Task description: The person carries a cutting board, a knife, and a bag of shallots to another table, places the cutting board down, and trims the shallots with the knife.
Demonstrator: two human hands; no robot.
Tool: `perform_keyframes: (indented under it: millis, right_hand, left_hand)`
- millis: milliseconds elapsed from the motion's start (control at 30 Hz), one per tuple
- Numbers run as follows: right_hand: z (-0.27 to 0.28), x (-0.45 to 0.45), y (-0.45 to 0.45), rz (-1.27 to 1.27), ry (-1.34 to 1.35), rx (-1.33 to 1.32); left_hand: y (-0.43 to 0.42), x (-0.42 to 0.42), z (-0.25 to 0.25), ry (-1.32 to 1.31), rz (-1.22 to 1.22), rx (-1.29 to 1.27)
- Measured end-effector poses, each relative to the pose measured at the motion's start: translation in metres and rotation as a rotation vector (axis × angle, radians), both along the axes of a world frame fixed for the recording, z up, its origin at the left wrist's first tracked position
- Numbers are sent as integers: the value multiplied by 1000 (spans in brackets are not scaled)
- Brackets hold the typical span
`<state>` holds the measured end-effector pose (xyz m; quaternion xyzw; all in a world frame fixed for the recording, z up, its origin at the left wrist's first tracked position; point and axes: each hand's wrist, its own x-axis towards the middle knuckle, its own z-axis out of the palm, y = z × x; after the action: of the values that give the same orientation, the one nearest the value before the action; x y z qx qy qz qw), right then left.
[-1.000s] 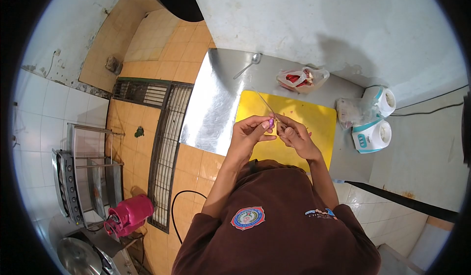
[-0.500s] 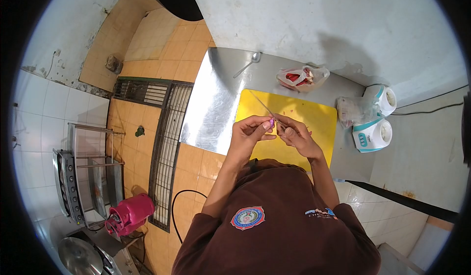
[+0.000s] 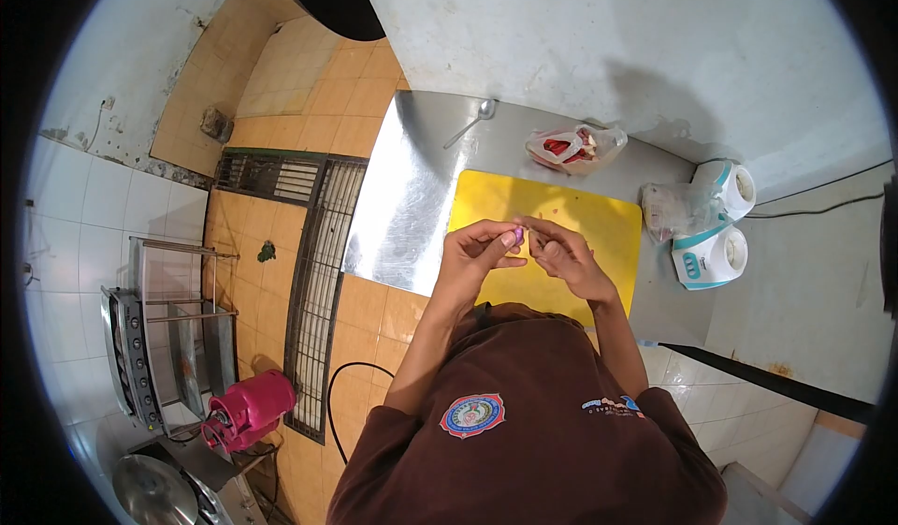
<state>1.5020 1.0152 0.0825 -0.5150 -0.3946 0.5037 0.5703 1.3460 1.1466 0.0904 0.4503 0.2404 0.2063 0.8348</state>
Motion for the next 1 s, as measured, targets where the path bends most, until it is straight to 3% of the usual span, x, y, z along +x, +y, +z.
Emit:
perform_keyframes:
  millis: [300,500,600,900,1000]
  right_hand:
    - [12,-3,-1,-21,15,36]
    - [6,-17,8,-215,-549,263]
    - [11,-21,14,-262,-651,313]
    - [9,-14,12,-213,-715,243]
    - [15,-22,13,-308,-594,256]
  left_hand:
    - [1,4,4,-32,27,-7]
    - [-1,3,1,2,108,-70]
    - [-6,4,-3,-13,148,-72]
    - [-7,2,7,-87,140,-130]
    - [-7,2,0,-64,145,-71]
